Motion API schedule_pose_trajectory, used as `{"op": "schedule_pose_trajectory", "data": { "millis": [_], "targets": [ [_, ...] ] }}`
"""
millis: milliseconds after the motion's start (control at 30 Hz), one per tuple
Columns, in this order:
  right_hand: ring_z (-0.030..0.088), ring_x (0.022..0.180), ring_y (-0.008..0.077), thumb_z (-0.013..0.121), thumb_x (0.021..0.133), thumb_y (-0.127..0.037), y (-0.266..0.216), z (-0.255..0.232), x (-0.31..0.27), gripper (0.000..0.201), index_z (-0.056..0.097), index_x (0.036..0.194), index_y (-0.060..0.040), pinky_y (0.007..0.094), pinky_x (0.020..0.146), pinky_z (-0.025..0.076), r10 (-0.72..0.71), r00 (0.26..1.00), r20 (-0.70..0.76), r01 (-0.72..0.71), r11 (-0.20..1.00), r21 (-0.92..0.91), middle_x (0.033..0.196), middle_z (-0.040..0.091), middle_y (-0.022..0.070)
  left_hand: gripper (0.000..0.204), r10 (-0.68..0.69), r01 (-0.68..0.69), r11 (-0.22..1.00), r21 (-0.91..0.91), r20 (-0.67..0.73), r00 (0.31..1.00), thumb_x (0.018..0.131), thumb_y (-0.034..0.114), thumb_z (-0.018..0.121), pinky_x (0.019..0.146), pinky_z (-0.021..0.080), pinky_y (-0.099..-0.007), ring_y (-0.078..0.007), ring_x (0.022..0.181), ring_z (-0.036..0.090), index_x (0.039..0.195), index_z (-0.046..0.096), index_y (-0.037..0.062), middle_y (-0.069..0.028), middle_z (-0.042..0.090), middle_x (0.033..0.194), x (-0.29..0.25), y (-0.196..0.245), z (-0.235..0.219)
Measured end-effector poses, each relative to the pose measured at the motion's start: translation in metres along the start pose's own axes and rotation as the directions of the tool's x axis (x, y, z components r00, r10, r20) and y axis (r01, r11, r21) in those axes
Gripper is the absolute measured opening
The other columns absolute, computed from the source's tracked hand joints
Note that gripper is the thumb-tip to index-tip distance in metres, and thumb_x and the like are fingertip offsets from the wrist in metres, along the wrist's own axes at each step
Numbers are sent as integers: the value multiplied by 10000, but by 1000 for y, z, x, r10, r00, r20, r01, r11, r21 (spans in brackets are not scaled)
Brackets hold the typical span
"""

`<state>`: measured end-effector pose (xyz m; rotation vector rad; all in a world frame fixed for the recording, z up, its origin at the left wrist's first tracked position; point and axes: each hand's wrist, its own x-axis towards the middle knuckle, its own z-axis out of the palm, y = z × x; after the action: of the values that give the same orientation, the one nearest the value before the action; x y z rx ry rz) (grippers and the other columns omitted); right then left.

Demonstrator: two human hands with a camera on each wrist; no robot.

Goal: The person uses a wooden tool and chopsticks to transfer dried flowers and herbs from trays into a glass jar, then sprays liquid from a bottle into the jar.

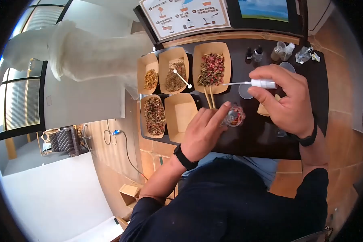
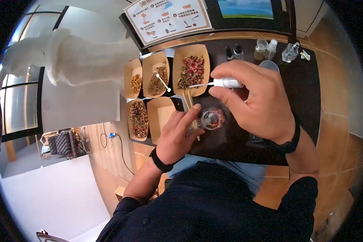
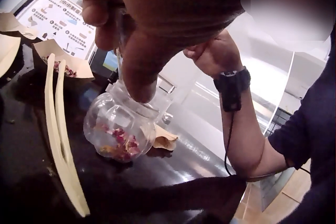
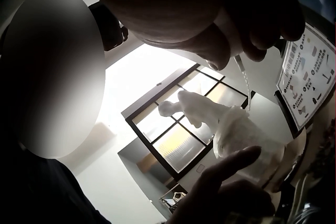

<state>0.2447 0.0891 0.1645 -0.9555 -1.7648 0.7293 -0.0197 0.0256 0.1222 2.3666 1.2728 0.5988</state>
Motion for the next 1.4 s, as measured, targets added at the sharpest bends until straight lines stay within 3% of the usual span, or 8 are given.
{"op": "schedule_pose_trajectory", "data": {
  "millis": [167,267,333,467,833,1200,1300,1400],
  "targets": [
    [713,777,182,851,897,-30,-1,1,-2,236,741,1100,17,294,710,546,74,997,4,-74,997,14,919,744,111,796,-54,53,998,-39,-6,999,773,15,900,848,562,-447,-356,980,675,1505,589,54,-146,709,1095,0,1,1],
    [706,768,181,851,900,-35,2,0,-2,230,740,1095,16,295,696,542,37,999,12,-37,999,7,920,741,110,605,-75,73,996,-47,-36,997,762,47,925,813,578,-417,-347,967,699,1319,690,35,-148,711,1080,0,4,1],
    [732,725,201,825,911,-33,4,-1,-1,225,731,1114,-12,307,627,546,-22,999,40,22,1000,8,968,760,112,592,-70,67,996,-53,-51,996,757,39,929,795,582,-408,-338,946,705,1300,692,38,-146,713,1068,0,4,1],
    [735,721,235,828,899,-33,4,-1,-1,227,729,1102,-20,325,626,547,-26,998,51,26,1000,15,960,757,118,564,-84,72,988,-134,-85,993,730,7,944,765,593,-384,-303,901,729,1236,697,36,-136,722,1039,0,3,3],
    [751,762,342,838,903,-88,5,0,-1,231,723,1090,-16,391,648,553,-10,992,127,11,1000,-4,911,743,158,580,-159,136,979,-151,-152,976,677,28,989,773,595,-339,-243,893,754,1190,718,30,-119,729,972,-3,2,-1],
    [746,770,357,833,900,-91,5,0,-1,230,717,1085,-17,398,651,553,-13,989,149,16,1000,-19,907,740,166,586,-131,119,987,-112,-109,985,695,5,972,760,602,-342,-249,885,758,1225,724,31,-115,717,954,-3,3,-2],
    [746,774,359,832,901,-92,4,-1,-1,229,718,1085,-17,400,652,553,-6,988,157,11,1000,-29,909,741,166,586,-159,136,981,-140,-163,974,701,9,971,752,603,-343,-254,882,756,1234,728,27,-114,716,952,1,7,-1],
    [746,772,357,831,900,-91,4,1,0,231,720,1088,-16,400,650,552,-14,988,155,20,999,-33,906,739,164,608,-156,142,982,-126,-109,982,702,5,966,747,599,-348,-259,870,754,1261,727,32,-122,713,953,-2,3,-2]
  ]
}}
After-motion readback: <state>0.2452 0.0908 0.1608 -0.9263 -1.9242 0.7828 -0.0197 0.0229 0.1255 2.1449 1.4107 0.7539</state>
